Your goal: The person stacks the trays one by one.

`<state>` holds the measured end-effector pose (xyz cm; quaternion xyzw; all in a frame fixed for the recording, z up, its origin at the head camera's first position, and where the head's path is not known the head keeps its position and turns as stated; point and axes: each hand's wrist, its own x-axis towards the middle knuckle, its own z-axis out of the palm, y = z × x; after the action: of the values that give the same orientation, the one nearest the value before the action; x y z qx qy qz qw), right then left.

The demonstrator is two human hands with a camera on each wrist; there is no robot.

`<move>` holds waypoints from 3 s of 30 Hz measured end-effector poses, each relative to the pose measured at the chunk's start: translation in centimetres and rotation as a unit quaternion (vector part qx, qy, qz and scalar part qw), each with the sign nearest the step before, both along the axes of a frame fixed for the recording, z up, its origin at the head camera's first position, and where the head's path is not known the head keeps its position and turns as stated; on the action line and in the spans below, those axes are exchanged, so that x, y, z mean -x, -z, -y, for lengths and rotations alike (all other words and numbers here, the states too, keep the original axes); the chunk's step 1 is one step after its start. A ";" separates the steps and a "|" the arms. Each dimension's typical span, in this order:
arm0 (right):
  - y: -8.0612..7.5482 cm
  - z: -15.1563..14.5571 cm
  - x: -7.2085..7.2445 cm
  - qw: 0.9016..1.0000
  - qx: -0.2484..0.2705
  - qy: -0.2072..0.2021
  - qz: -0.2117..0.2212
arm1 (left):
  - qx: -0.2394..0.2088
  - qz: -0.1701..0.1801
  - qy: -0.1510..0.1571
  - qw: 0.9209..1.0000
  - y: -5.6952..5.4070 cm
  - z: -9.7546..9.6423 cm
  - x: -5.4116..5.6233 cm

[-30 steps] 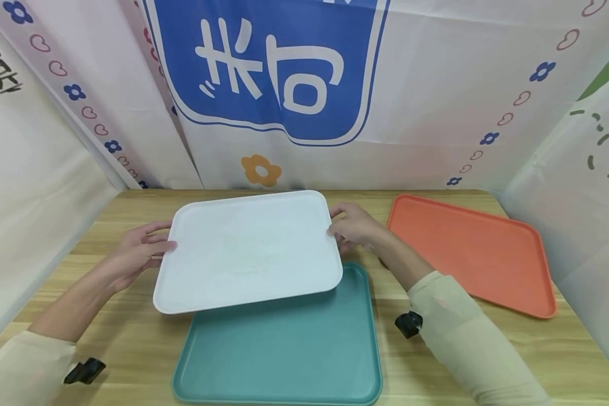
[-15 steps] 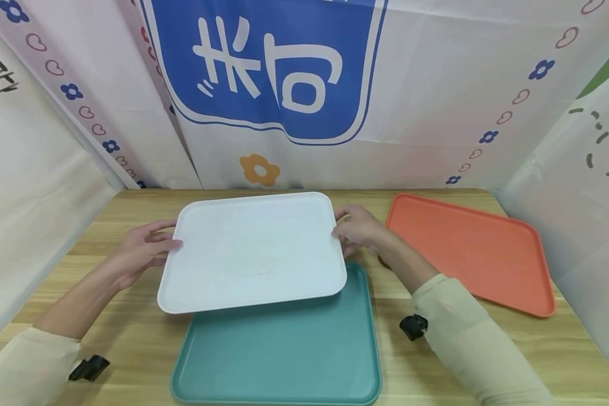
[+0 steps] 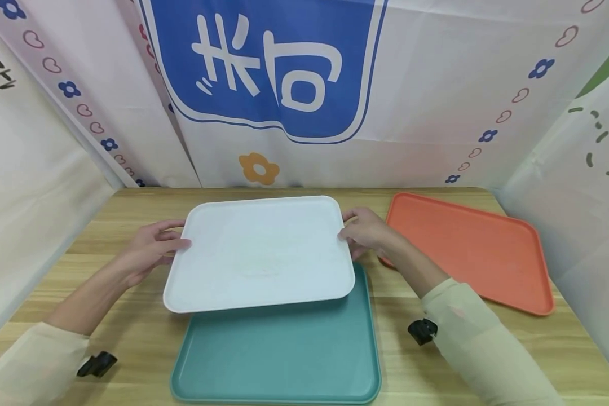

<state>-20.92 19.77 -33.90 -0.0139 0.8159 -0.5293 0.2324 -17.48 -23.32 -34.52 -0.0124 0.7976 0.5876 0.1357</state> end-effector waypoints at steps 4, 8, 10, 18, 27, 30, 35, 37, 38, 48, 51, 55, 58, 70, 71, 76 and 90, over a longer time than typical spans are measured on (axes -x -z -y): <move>0.1 -0.3 -0.1 1.000 0.000 -0.001 0.004 | 0.005 0.004 0.001 1.000 0.1 -0.3 0.1; 0.4 -0.7 -0.1 1.000 0.004 0.002 0.008 | 0.010 0.008 0.001 1.000 0.2 -0.6 0.2; 0.5 -0.8 -0.2 1.000 0.006 0.002 0.008 | 0.012 0.010 0.001 1.000 0.3 -0.7 0.2; 0.9 -1.5 -0.5 1.000 0.010 -0.005 0.009 | 0.021 0.011 0.005 1.000 0.4 -1.0 0.2; 0.8 -1.8 -0.9 1.000 0.010 -0.011 0.012 | 0.022 0.003 0.013 1.000 0.4 -1.2 0.1; 0.8 -2.0 -1.1 1.000 0.010 -0.012 0.011 | 0.020 0.001 0.014 1.000 0.4 -1.3 0.1; 0.8 -2.1 -1.2 1.000 0.016 -0.014 0.012 | 0.013 -0.001 0.016 1.000 0.5 -1.4 0.0; 0.9 -2.2 -1.3 1.000 0.019 -0.015 0.012 | 0.011 0.000 0.016 1.000 0.5 -1.4 0.0; 0.9 -2.3 -1.3 1.000 0.020 -0.015 0.013 | 0.012 0.000 0.016 1.000 0.5 -1.4 -0.1; 1.1 -2.7 -1.7 0.999 0.022 -0.021 0.018 | 0.013 0.002 0.018 1.000 0.6 -1.7 -0.1; 1.1 -2.8 -1.9 0.999 0.025 -0.024 0.018 | 0.016 0.003 0.018 1.000 0.7 -1.8 -0.1; 0.8 -2.9 -2.1 0.999 0.025 -0.030 0.016 | 0.018 0.004 0.020 1.000 0.7 -1.8 -0.2; 0.7 -2.9 -2.2 0.999 0.021 -0.027 0.020 | 0.015 0.004 0.023 1.000 0.7 -1.8 -0.3; 0.8 -3.2 -2.7 0.999 0.015 -0.025 0.023 | 0.006 0.007 0.037 0.999 0.6 -2.1 -0.7; 0.8 -3.2 -2.7 0.999 0.015 -0.026 0.022 | 0.006 0.006 0.039 0.999 0.6 -2.2 -0.7; 0.8 -3.4 -2.9 0.999 0.019 -0.032 0.020 | 0.005 0.008 0.040 0.999 0.5 -2.3 -0.9; 1.3 -4.0 -3.9 0.999 0.014 -0.048 0.015 | 0.023 0.017 0.051 0.998 1.1 -2.7 -1.4</move>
<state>-17.04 23.76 -35.18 -0.0488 0.8032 -0.5290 0.2695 -16.05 -20.64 -35.65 0.0146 0.8081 0.5611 0.1787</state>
